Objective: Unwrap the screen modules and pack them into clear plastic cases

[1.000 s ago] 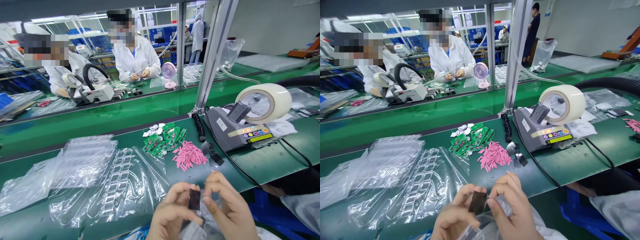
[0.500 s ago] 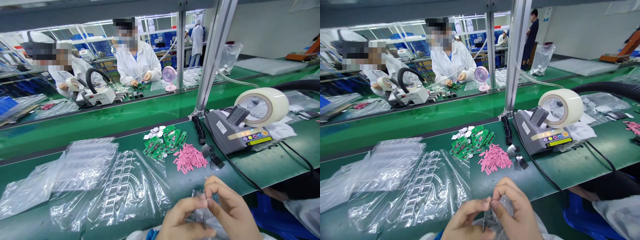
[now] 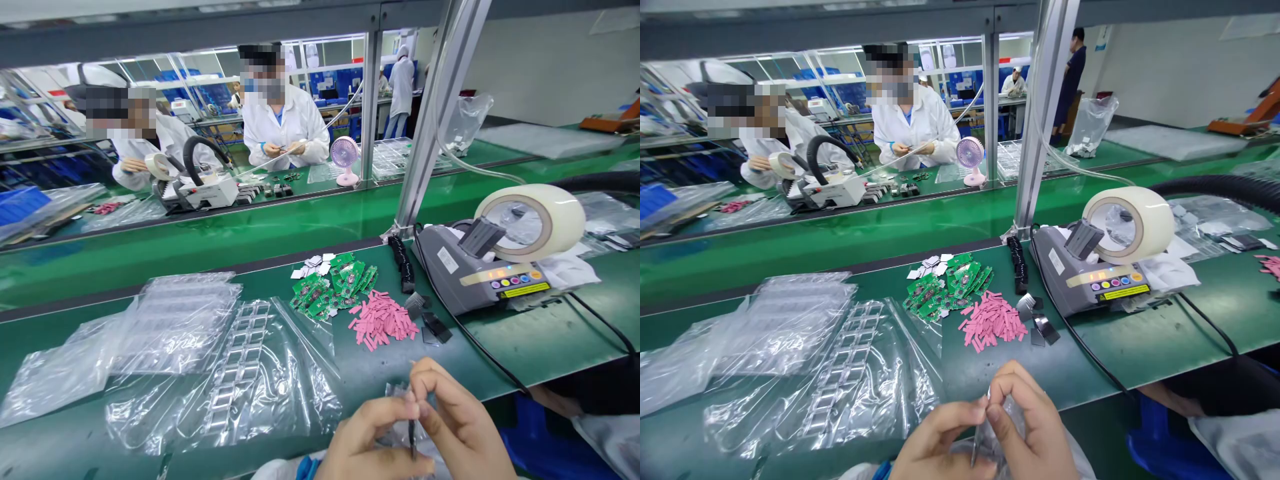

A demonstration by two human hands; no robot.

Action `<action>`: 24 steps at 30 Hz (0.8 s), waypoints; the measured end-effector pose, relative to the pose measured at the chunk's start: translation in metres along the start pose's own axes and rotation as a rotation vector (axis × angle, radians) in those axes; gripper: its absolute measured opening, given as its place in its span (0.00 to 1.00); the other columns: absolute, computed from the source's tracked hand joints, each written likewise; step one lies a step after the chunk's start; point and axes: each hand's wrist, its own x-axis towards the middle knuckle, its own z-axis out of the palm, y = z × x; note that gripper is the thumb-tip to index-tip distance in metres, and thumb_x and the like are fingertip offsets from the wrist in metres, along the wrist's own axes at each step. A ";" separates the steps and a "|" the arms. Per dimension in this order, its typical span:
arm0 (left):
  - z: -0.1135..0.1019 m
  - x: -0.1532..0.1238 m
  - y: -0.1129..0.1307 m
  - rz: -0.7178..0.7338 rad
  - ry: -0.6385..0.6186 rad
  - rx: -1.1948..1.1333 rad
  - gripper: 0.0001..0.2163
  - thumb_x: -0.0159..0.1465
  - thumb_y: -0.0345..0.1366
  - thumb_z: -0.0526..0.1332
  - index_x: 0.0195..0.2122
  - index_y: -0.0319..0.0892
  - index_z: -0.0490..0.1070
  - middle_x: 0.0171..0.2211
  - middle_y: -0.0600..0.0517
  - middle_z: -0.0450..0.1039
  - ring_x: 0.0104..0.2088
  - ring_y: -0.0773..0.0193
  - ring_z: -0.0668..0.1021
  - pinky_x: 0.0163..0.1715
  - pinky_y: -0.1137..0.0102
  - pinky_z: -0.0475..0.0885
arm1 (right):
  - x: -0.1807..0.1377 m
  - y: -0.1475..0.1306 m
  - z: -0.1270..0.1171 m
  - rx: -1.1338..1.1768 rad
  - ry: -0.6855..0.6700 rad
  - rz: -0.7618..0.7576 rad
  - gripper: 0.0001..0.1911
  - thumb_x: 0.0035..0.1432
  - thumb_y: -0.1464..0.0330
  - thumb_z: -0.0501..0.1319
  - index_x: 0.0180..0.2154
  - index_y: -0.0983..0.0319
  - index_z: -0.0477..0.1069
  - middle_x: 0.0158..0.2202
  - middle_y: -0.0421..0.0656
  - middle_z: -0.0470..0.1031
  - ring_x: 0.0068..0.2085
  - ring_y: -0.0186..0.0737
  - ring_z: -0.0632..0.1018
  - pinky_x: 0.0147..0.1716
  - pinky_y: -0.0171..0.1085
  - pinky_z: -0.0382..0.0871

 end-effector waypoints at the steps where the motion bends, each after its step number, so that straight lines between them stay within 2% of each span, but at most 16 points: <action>1: 0.001 0.001 0.000 -0.042 0.016 -0.042 0.11 0.53 0.36 0.67 0.37 0.57 0.78 0.42 0.52 0.78 0.47 0.57 0.76 0.54 0.63 0.65 | 0.000 0.001 0.000 -0.014 0.000 -0.009 0.10 0.62 0.64 0.53 0.29 0.59 0.63 0.28 0.38 0.62 0.29 0.34 0.69 0.27 0.31 0.66; 4: 0.004 0.006 0.001 -0.158 0.075 -0.169 0.18 0.47 0.33 0.71 0.39 0.58 0.77 0.40 0.54 0.79 0.47 0.57 0.77 0.52 0.62 0.67 | -0.001 0.003 0.000 -0.049 0.007 -0.041 0.09 0.63 0.64 0.51 0.30 0.59 0.62 0.29 0.38 0.61 0.30 0.34 0.68 0.27 0.31 0.66; 7: 0.007 0.008 0.005 -0.187 0.138 -0.188 0.18 0.45 0.32 0.72 0.37 0.60 0.77 0.43 0.55 0.78 0.48 0.57 0.76 0.52 0.63 0.67 | -0.001 0.002 0.003 -0.080 0.011 -0.067 0.10 0.64 0.64 0.49 0.30 0.59 0.60 0.29 0.38 0.60 0.29 0.34 0.68 0.27 0.31 0.65; 10: 0.005 0.006 0.007 -0.113 0.166 -0.137 0.18 0.46 0.35 0.71 0.40 0.58 0.77 0.47 0.52 0.75 0.52 0.53 0.73 0.55 0.59 0.64 | -0.003 0.000 0.008 -0.091 0.043 -0.092 0.13 0.65 0.61 0.47 0.29 0.59 0.58 0.28 0.38 0.59 0.30 0.35 0.67 0.29 0.33 0.64; 13: 0.000 0.003 0.005 -0.027 0.127 -0.108 0.19 0.47 0.41 0.70 0.42 0.54 0.76 0.48 0.46 0.73 0.53 0.47 0.71 0.55 0.54 0.62 | -0.005 -0.003 0.012 -0.098 0.067 -0.099 0.15 0.65 0.58 0.47 0.28 0.58 0.57 0.27 0.38 0.59 0.31 0.36 0.67 0.34 0.36 0.64; 17: -0.003 0.003 0.001 0.101 0.107 -0.086 0.13 0.46 0.45 0.69 0.33 0.49 0.80 0.49 0.45 0.70 0.52 0.47 0.70 0.56 0.54 0.61 | -0.011 -0.012 0.004 -0.103 -0.003 -0.140 0.15 0.65 0.57 0.45 0.29 0.58 0.57 0.28 0.38 0.59 0.31 0.36 0.67 0.41 0.41 0.64; 19: -0.004 0.006 0.001 0.120 0.176 -0.146 0.12 0.47 0.45 0.69 0.31 0.48 0.80 0.51 0.47 0.66 0.51 0.49 0.71 0.56 0.57 0.61 | -0.015 -0.015 -0.005 -0.081 -0.068 -0.149 0.16 0.65 0.56 0.45 0.29 0.58 0.57 0.27 0.38 0.60 0.29 0.36 0.67 0.39 0.40 0.65; 21: -0.007 0.009 0.003 0.069 0.252 -0.301 0.13 0.48 0.47 0.68 0.30 0.46 0.80 0.53 0.49 0.64 0.51 0.52 0.71 0.55 0.60 0.62 | -0.017 -0.011 -0.011 -0.075 -0.093 -0.083 0.16 0.65 0.57 0.44 0.29 0.58 0.57 0.27 0.38 0.59 0.28 0.35 0.67 0.31 0.36 0.66; 22: -0.009 0.011 0.004 0.034 0.269 -0.402 0.13 0.49 0.48 0.67 0.30 0.45 0.79 0.52 0.49 0.64 0.51 0.54 0.71 0.55 0.61 0.63 | -0.017 -0.006 -0.012 -0.108 -0.092 -0.040 0.15 0.65 0.59 0.44 0.28 0.59 0.56 0.26 0.38 0.59 0.27 0.35 0.67 0.28 0.34 0.66; 24: -0.013 0.013 0.007 -0.016 0.242 -0.609 0.14 0.51 0.49 0.65 0.30 0.43 0.78 0.48 0.49 0.70 0.51 0.56 0.71 0.54 0.63 0.64 | -0.014 0.012 -0.010 -0.316 -0.071 -0.007 0.14 0.65 0.64 0.46 0.27 0.59 0.57 0.25 0.38 0.60 0.27 0.35 0.67 0.25 0.33 0.64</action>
